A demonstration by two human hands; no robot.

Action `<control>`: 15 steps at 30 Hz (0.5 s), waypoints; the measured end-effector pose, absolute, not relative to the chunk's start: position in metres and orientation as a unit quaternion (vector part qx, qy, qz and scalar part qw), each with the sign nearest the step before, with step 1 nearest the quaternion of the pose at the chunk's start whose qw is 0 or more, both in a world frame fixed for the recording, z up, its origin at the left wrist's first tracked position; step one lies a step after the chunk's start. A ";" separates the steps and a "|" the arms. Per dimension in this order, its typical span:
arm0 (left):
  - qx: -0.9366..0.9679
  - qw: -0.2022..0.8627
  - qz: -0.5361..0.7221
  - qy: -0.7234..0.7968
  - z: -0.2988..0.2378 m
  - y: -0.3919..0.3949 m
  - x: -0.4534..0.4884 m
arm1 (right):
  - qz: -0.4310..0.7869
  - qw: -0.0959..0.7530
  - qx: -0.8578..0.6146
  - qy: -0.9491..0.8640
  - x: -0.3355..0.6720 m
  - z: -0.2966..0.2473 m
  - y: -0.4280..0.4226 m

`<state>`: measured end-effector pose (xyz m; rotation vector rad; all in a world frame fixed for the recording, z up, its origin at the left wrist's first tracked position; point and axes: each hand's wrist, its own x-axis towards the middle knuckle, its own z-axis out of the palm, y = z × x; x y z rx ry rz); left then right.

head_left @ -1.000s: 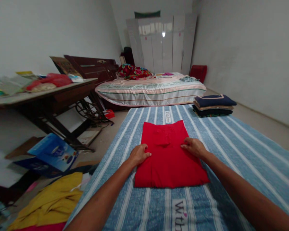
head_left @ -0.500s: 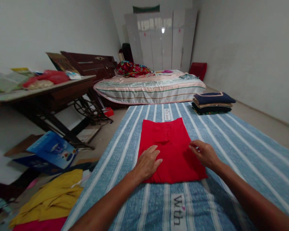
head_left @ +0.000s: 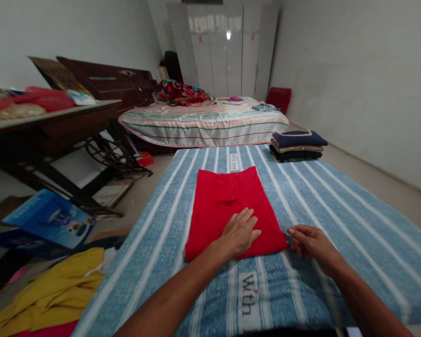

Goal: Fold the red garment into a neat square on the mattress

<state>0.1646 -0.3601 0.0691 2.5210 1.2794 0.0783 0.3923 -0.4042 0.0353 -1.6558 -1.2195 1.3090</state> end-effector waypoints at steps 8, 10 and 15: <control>0.880 0.190 0.014 0.434 0.042 -0.338 0.196 | 0.685 0.264 -0.548 -0.402 0.394 0.031 -0.410; 0.882 0.182 0.021 0.434 0.036 -0.337 0.195 | 0.695 0.260 -0.543 -0.392 0.393 0.030 -0.411; 0.886 0.161 0.049 0.431 0.027 -0.339 0.192 | 0.707 0.243 -0.532 -0.397 0.389 0.032 -0.411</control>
